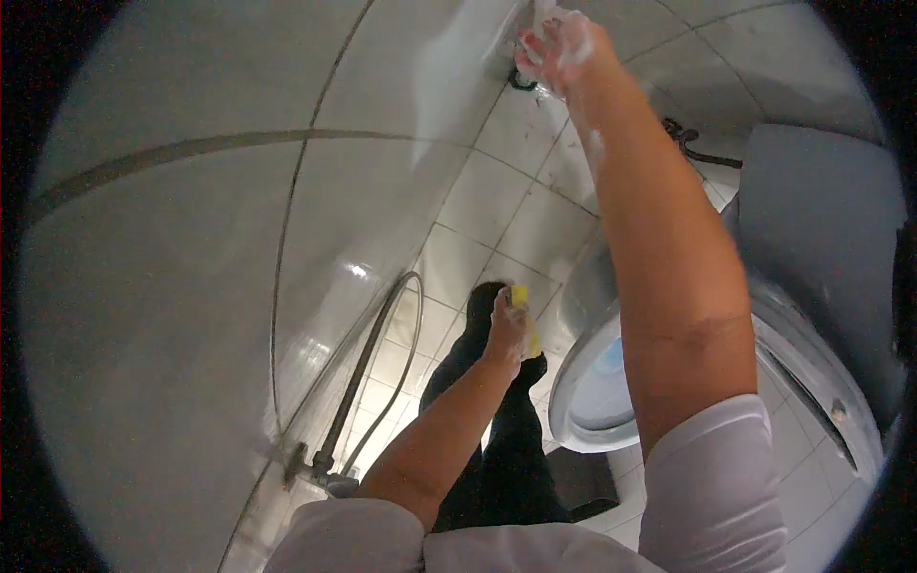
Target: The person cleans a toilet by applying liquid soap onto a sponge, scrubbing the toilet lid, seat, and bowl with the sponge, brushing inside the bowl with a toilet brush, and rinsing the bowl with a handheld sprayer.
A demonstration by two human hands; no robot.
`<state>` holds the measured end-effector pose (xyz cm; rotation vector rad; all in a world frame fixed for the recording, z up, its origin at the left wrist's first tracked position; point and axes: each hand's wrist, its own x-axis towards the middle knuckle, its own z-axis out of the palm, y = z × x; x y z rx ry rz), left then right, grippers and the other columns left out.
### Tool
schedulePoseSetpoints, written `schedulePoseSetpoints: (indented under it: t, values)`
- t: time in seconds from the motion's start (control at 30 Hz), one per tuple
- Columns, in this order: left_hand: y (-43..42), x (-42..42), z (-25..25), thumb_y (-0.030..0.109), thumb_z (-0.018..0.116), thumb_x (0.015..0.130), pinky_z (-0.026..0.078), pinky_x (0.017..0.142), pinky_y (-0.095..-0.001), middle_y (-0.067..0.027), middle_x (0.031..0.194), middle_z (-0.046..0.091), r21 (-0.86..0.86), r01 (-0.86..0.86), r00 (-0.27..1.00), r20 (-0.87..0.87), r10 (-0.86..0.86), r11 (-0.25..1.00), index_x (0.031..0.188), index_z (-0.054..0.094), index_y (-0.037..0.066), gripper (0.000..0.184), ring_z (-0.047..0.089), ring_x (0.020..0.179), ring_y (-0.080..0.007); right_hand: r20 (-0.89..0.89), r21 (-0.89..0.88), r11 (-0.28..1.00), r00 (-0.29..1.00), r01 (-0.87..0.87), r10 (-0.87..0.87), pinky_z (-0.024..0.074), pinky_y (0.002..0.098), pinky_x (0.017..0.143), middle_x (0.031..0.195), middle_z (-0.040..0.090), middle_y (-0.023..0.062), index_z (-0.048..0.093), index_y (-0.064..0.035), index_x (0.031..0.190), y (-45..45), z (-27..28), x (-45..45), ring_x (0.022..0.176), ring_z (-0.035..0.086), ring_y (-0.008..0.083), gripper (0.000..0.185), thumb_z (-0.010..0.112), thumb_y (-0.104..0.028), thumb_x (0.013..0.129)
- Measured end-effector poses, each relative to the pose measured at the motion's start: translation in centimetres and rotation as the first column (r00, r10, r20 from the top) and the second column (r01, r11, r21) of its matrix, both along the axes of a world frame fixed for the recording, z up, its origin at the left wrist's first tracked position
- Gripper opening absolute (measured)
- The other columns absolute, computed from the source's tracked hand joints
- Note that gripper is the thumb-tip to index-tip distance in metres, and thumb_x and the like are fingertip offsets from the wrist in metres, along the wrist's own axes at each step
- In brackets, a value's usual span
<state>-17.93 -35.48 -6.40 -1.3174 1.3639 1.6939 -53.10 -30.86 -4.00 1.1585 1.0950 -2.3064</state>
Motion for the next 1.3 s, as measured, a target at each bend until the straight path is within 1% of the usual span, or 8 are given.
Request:
schedulePoseSetpoints:
  t: [0.43,0.63,0.73,0.8,0.87,1.03,1.13,1.3]
  values:
    - [0.7,0.2,-1.4,0.018,0.046,0.084,0.038,0.082,-0.0321,-0.0082,0.113,0.042,0.019,-0.203,0.978,-0.04,0.204,0.979,0.127,0.028,0.013,0.047,0.045,0.097,-0.0186,-0.483,0.298,0.923,0.796,-0.243,0.365,0.0385,0.0374,0.082,0.118,0.044,0.0086,0.032,-0.0131,0.128,3.0,-3.3,4.8,0.097,0.047,0.0199,0.051,0.036,-0.044,0.087]
    - [0.7,-3.5,2.5,0.029,0.044,0.086,0.037,0.088,-0.0334,-0.0077,0.12,0.039,0.467,-0.236,0.913,-0.192,0.359,0.852,0.13,0.022,0.016,0.05,0.043,0.106,-0.021,-0.028,0.974,0.146,0.548,-0.173,0.836,0.0323,0.0377,0.093,0.128,0.037,0.0142,0.034,-0.0054,0.125,5.9,4.2,26.2,0.117,0.037,0.028,0.046,0.047,-0.02,0.084]
    - [2.2,-2.7,3.8,0.027,0.034,0.089,0.037,0.084,-0.0367,-0.0105,0.112,0.045,0.363,0.257,0.882,-0.468,-0.064,0.895,0.11,0.042,0.008,0.03,0.045,0.102,-0.0204,0.006,0.949,0.223,0.721,-0.223,0.692,0.0294,0.0382,0.096,0.127,0.033,0.0215,0.03,-0.0085,0.128,7.1,3.9,33.2,0.118,0.034,0.0325,0.062,0.055,-0.003,0.071]
    - [4.8,1.4,3.4,0.021,0.039,0.086,0.038,0.083,-0.0398,-0.0158,0.11,0.047,0.195,0.488,0.783,-0.529,-0.328,0.851,0.1,0.045,0.005,0.022,0.048,0.1,-0.0217,-0.222,0.595,0.804,0.959,-0.009,0.175,0.0335,0.0364,0.092,0.125,0.037,0.019,0.029,-0.0069,0.128,8.0,4.0,36.0,0.115,0.038,0.0277,0.057,0.053,-0.006,0.076]
    - [6.7,3.5,3.9,0.016,0.045,0.081,0.036,0.083,-0.0406,-0.02,0.115,0.044,-0.546,0.453,0.172,-0.722,-0.67,0.705,0.098,0.046,0.004,0.021,0.046,0.1,-0.0274,-0.212,0.511,0.859,0.974,0.039,0.082,0.0374,0.0324,0.088,0.122,0.04,0.0155,0.028,-0.0063,0.128,9.0,5.0,38.5,0.109,0.043,0.024,0.053,0.05,-0.009,0.08]
    - [7.4,2.8,4.1,0.024,0.052,0.077,0.037,0.084,-0.0423,-0.0236,0.121,0.037,-0.927,0.341,-0.115,0.125,-0.986,-0.157,0.128,0.026,0.001,0.062,0.044,0.101,-0.0372,0.25,0.686,0.71,0.968,-0.16,-0.023,0.0393,0.0327,0.084,0.113,0.045,0.0172,0.033,-0.0064,0.126,13.3,-0.4,46.9,0.1,0.047,0.0272,0.051,0.051,-0.01,0.079]
    - [8.2,2.8,0.2,0.03,0.055,0.075,0.037,0.086,-0.0404,-0.0234,0.118,0.04,-0.717,0.536,0.246,-0.372,-0.895,0.445,0.127,0.026,-0.001,0.067,0.044,0.103,-0.0344,0.177,0.588,0.783,0.977,-0.203,0.121,0.0374,0.0333,0.084,0.113,0.043,0.0177,0.036,-0.0031,0.122,12.5,-9.4,46.3,0.099,0.045,0.0252,0.048,0.053,-0.009,0.077]
    - [9.6,2.7,0.7,0.029,0.058,0.074,0.038,0.084,-0.0398,-0.0209,0.112,0.045,-0.849,0.472,0.235,-0.139,-0.962,0.238,0.127,0.026,0.0,0.068,0.045,0.1,-0.0353,0.043,0.391,0.912,0.987,0.127,-0.156,0.0311,0.0351,0.093,0.122,0.035,0.0208,0.03,-0.0021,0.123,12.0,-17.5,41.8,0.113,0.036,0.0307,0.059,0.057,-0.013,0.071]
